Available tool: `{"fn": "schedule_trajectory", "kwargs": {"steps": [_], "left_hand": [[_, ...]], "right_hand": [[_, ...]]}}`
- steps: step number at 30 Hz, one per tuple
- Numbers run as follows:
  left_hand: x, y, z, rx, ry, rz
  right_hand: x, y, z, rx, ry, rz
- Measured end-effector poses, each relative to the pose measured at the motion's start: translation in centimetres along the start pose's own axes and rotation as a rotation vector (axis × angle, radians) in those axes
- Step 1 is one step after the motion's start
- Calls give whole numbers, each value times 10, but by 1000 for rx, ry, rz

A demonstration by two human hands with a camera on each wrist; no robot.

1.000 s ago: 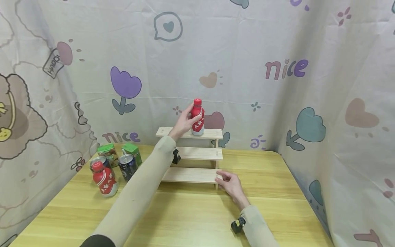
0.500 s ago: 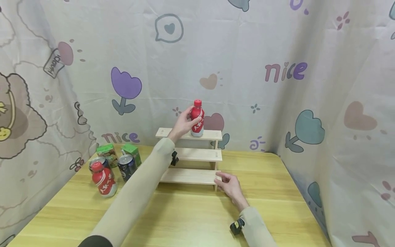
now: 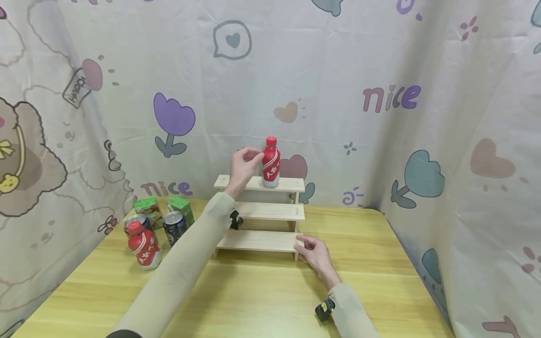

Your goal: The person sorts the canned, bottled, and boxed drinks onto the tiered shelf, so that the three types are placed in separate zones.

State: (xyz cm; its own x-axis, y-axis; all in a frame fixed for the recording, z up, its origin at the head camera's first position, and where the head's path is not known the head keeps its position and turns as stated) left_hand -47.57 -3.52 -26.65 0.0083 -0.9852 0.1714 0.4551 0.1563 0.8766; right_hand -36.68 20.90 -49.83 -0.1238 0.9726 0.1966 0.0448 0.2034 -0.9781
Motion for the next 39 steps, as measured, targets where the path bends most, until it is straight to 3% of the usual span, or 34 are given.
{"fn": "schedule_trajectory", "kwargs": {"steps": [8, 17, 22, 31, 39], "left_hand": [[14, 5, -10, -24, 58, -14], [25, 7, -23, 39, 94, -106], [40, 6, -34, 21, 119, -131], [61, -4, -57, 85, 81, -71], [81, -5, -67, 164, -29, -35]], "right_hand": [[0, -2, -2, -1, -3, -2], [4, -5, -3, -4, 11, 5], [1, -5, -2, -7, -11, 3], [-2, -2, -2, -10, 0, -5], [0, -1, -2, -10, 0, -1]]}}
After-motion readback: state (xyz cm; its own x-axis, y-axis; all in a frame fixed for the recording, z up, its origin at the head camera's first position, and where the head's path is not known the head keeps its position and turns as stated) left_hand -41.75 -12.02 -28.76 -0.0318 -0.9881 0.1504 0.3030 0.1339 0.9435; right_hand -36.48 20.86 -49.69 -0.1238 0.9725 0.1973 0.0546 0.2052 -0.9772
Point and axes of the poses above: each hand's wrist, its own z-axis towards the middle knuckle, its own x-axis out of the back of the hand, y = z × x, the point moved 8 cm from there along z, towards the middle knuckle, and after that the axes turned 10 degrees about -y, right-handed, at the moved point
